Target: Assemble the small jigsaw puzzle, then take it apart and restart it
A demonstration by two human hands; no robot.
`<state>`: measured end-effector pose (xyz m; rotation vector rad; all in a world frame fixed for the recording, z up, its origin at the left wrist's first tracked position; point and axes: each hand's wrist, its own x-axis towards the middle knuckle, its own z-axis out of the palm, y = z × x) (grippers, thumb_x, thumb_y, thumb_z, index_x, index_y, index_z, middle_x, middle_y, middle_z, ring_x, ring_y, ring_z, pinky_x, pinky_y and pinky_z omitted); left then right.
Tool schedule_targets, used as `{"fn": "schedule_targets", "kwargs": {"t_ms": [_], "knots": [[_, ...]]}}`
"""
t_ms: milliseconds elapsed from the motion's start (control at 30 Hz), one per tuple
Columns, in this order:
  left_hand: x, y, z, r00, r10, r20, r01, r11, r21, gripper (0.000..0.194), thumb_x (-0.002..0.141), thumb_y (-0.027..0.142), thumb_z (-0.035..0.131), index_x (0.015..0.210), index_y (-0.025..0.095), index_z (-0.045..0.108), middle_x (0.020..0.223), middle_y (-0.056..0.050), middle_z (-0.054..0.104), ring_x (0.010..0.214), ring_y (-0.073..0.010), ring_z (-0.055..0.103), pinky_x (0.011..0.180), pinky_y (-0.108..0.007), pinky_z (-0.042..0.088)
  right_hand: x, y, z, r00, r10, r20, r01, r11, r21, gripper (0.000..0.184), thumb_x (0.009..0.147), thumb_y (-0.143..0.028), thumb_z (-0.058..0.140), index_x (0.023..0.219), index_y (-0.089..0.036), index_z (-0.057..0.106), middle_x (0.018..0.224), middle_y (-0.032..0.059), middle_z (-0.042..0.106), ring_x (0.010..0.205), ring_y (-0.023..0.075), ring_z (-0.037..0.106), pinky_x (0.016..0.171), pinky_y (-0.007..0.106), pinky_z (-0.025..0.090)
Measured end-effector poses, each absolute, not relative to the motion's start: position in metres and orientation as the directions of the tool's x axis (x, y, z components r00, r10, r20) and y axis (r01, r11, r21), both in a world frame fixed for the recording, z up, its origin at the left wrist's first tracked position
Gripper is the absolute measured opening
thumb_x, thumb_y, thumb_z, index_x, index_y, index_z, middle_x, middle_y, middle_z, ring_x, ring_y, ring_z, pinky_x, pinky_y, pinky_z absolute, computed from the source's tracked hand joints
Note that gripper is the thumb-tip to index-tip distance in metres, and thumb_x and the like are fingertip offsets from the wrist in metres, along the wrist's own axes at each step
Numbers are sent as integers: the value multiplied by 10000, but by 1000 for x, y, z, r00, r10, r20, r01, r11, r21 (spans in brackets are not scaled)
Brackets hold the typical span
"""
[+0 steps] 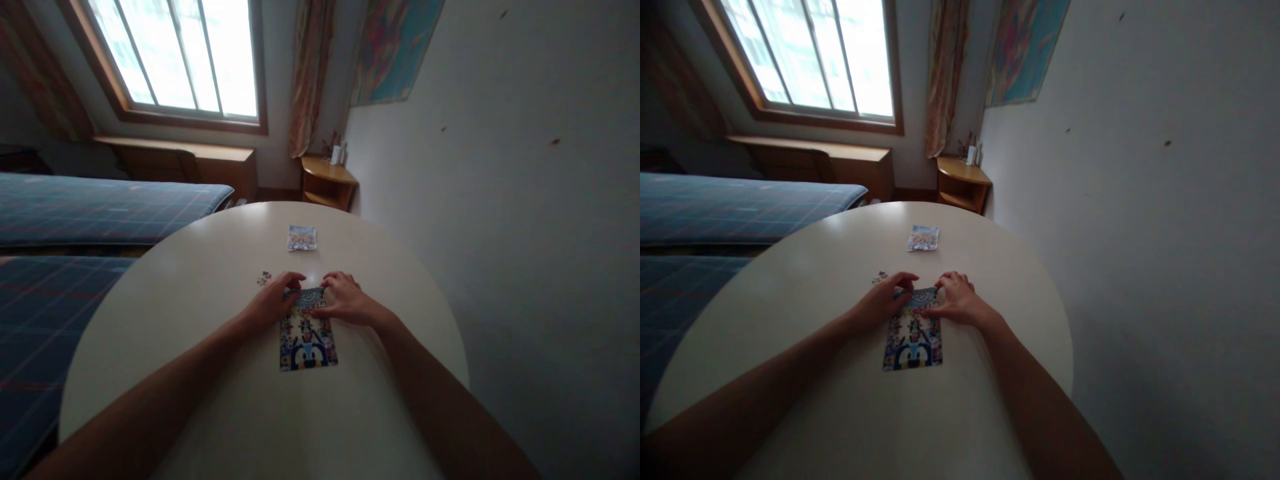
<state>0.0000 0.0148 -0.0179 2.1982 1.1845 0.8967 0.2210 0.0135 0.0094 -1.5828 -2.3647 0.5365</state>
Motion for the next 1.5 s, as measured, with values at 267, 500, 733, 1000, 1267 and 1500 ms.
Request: {"fn": "schedule_targets", "kwargs": {"t_ms": [267, 500, 733, 1000, 1267, 1500], "knots": [[2, 13, -14, 398, 864, 309, 469, -481, 740, 317, 837, 149, 520, 1145, 213, 557, 1022, -45, 661, 915, -184, 627, 846, -374, 523, 220, 16, 10, -362, 931, 39, 831, 341, -439, 332, 790, -477, 712, 980, -204, 724, 1198, 105, 612, 1171, 286, 486, 1009, 426, 383], [1, 14, -12, 377, 879, 292, 294, -413, 862, 325, 822, 206, 550, 1146, 187, 559, 1077, -72, 651, 893, -171, 632, 785, -347, 547, 225, 22, 15, -426, 905, 9, 759, 362, -542, 277, 842, -415, 649, 899, -159, 737, 985, 94, 693, 934, 215, 583, 825, 327, 431], [-1, 14, -9, 360, 924, 125, 168, -196, 966, 293, 761, 278, 637, 1029, 165, 603, 1131, -92, 651, 910, -184, 654, 778, -342, 537, 231, 22, 21, -467, 876, -119, 658, 255, -709, 348, 855, -447, 588, 779, -120, 681, 657, 11, 590, 569, 103, 453, 537, 243, 313], [-3, 13, -12, 402, 915, 4, 204, -94, 975, 351, 719, 270, 674, 1038, 134, 618, 954, -90, 702, 843, -205, 680, 739, -346, 536, 233, 23, 17, -497, 861, -108, 566, 228, -793, 345, 826, -460, 617, 838, -120, 678, 744, 44, 666, 625, 125, 527, 593, 255, 385], [-3, 12, -13, 403, 915, -9, 217, -86, 972, 395, 694, 283, 701, 1053, 149, 605, 910, -82, 727, 835, -219, 691, 722, -340, 523, 229, 20, 14, -531, 827, -186, 429, 73, -900, 360, 757, -418, 716, 948, -118, 657, 880, 84, 716, 755, 168, 640, 677, 279, 473], [-4, 13, -12, 409, 912, -21, 229, -80, 970, 377, 672, 272, 713, 1017, 154, 616, 887, -73, 726, 806, -208, 677, 724, -333, 505, 224, 17, 12, -568, 808, -154, 396, 105, -912, 415, 658, -357, 813, 960, -127, 644, 858, 56, 702, 748, 161, 636, 645, 253, 478]]}}
